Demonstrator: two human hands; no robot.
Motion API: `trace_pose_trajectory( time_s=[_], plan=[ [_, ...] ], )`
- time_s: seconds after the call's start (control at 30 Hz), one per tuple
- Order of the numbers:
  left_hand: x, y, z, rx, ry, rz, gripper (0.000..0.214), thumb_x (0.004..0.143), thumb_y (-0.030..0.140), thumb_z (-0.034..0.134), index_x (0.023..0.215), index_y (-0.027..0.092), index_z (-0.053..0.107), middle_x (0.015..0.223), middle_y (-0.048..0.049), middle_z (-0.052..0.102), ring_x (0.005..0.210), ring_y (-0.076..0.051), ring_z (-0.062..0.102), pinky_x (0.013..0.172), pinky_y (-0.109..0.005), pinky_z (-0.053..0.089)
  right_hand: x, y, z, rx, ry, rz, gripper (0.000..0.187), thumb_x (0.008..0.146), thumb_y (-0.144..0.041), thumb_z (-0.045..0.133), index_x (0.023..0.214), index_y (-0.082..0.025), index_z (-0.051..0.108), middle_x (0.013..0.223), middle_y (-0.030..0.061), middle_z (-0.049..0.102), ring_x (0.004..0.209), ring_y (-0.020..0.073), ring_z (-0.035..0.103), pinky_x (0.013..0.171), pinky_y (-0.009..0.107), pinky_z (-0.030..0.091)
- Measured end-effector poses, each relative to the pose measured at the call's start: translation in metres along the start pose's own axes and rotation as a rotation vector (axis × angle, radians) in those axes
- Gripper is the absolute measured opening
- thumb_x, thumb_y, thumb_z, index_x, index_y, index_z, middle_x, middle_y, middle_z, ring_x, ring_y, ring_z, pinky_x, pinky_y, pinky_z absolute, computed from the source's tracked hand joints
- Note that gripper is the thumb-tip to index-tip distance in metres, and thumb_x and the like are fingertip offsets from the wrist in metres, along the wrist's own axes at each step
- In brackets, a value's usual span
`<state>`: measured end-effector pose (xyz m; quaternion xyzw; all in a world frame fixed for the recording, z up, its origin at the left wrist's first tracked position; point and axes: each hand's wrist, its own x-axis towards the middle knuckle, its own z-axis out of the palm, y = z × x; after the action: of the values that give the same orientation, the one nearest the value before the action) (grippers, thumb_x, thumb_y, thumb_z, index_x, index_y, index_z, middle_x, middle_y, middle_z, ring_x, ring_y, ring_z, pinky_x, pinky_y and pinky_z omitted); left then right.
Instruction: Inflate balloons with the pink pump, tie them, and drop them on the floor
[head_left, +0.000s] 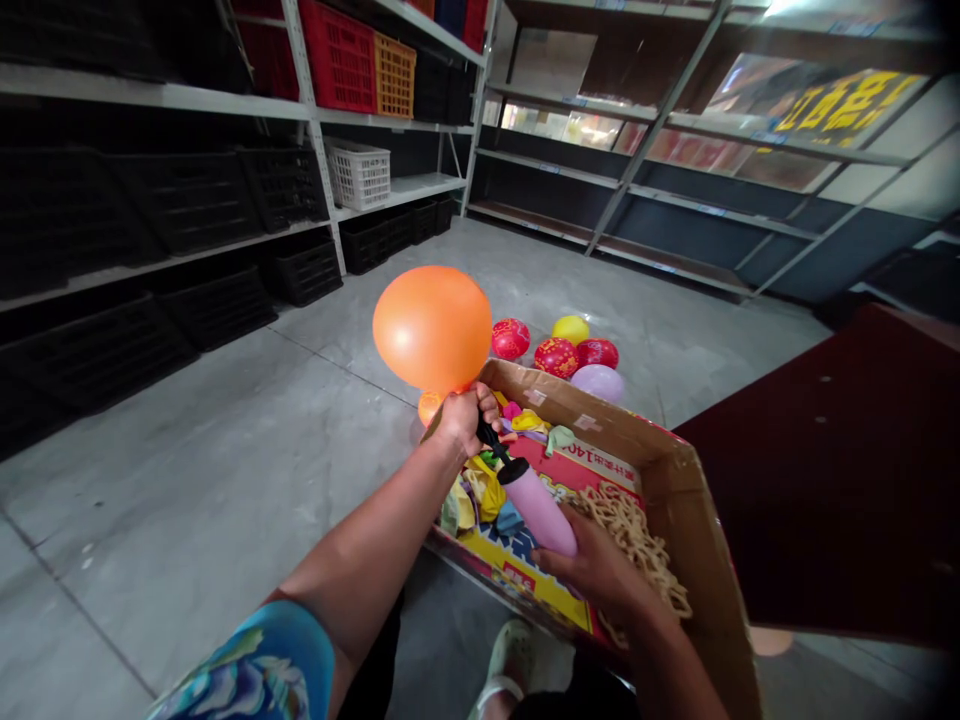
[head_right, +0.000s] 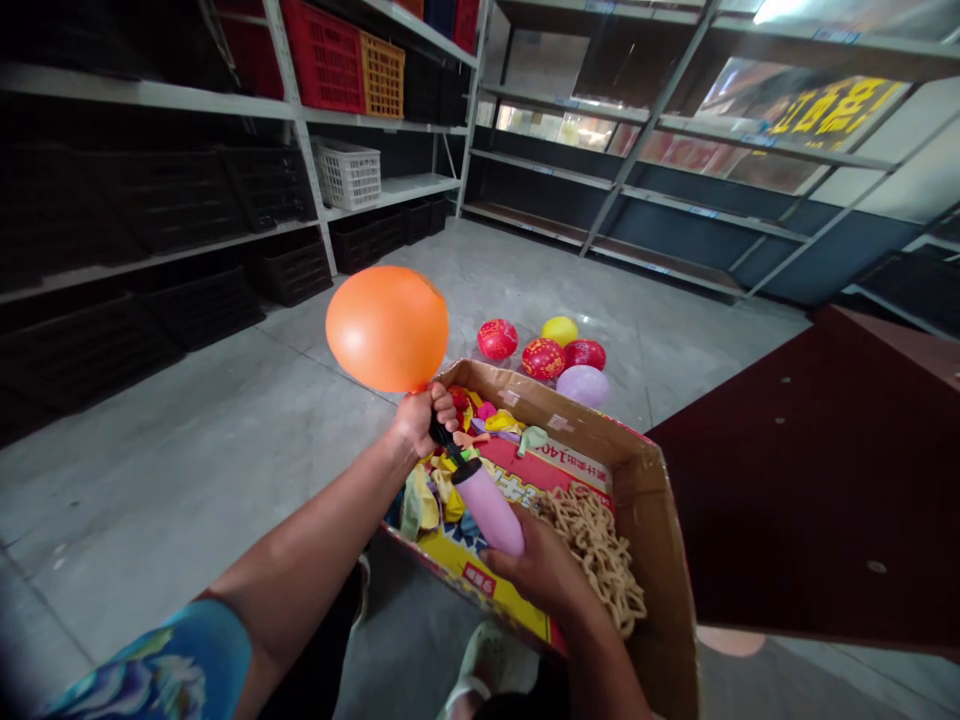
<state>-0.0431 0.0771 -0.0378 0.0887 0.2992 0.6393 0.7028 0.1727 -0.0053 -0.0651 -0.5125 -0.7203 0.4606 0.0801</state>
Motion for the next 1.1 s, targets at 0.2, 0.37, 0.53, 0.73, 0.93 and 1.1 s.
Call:
trace_pose_trajectory(
  time_s=[0.2, 0.37, 0.53, 0.73, 0.93, 1.1],
  plan=[
    [-0.003, -0.006, 0.004, 0.031, -0.031, -0.057, 0.018, 0.066, 0.007, 0.039, 0.061, 0.02, 0.028, 0.048, 0.0064, 0.024, 0.034, -0.006, 0.027, 0.035, -0.019, 0.026, 0.003, -0.008, 0.008, -0.01, 0.051, 0.008, 0.045, 0.07, -0.035, 0.064, 0.11, -0.014, 0.058, 0.083, 0.004, 0.066, 0.065, 0.0164, 0.056, 0.057, 0.026, 0.044],
    [0.003, 0.014, -0.004, 0.029, -0.016, 0.018, 0.019, 0.063, 0.003, 0.039, 0.061, 0.019, 0.028, 0.048, 0.0059, 0.026, 0.034, -0.007, 0.028, 0.036, -0.02, 0.028, -0.005, 0.011, -0.003, 0.109, -0.081, 0.023, 0.06, 0.068, -0.033, 0.065, 0.124, -0.015, 0.052, 0.091, 0.0043, 0.067, 0.069, 0.0178, 0.058, 0.058, 0.027, 0.047],
    [0.006, 0.027, -0.008, -0.007, 0.02, 0.094, 0.02, 0.062, 0.002, 0.037, 0.062, 0.02, 0.028, 0.049, 0.0057, 0.026, 0.035, -0.007, 0.029, 0.037, -0.02, 0.028, -0.021, 0.029, -0.026, 0.072, -0.137, 0.026, 0.056, 0.063, -0.026, 0.066, 0.118, -0.018, 0.059, 0.103, 0.0055, 0.068, 0.093, 0.0262, 0.061, 0.084, 0.034, 0.048],
    [0.004, 0.019, -0.004, -0.019, 0.032, 0.083, 0.019, 0.065, 0.003, 0.037, 0.062, 0.02, 0.028, 0.048, 0.0062, 0.025, 0.034, -0.007, 0.027, 0.037, -0.02, 0.026, -0.019, 0.029, -0.023, 0.021, -0.093, 0.023, 0.049, 0.067, -0.033, 0.065, 0.113, -0.02, 0.061, 0.098, 0.0046, 0.068, 0.086, 0.0242, 0.062, 0.076, 0.032, 0.049],
    [0.002, -0.005, 0.0, 0.012, 0.021, 0.004, 0.019, 0.065, 0.003, 0.038, 0.062, 0.019, 0.028, 0.048, 0.0066, 0.025, 0.033, -0.006, 0.028, 0.036, -0.019, 0.026, -0.001, 0.004, -0.002, -0.004, 0.021, 0.019, 0.043, 0.07, -0.035, 0.065, 0.108, -0.016, 0.058, 0.087, 0.0041, 0.067, 0.071, 0.0177, 0.058, 0.06, 0.026, 0.045],
    [0.0, -0.012, 0.003, 0.031, -0.016, -0.034, 0.017, 0.068, 0.007, 0.04, 0.061, 0.02, 0.03, 0.048, 0.0064, 0.025, 0.033, -0.007, 0.028, 0.036, -0.02, 0.027, 0.004, -0.005, 0.007, -0.057, 0.088, 0.037, 0.034, 0.068, -0.034, 0.065, 0.096, -0.015, 0.059, 0.077, 0.0025, 0.064, 0.063, 0.0149, 0.054, 0.054, 0.024, 0.042]
  ],
)
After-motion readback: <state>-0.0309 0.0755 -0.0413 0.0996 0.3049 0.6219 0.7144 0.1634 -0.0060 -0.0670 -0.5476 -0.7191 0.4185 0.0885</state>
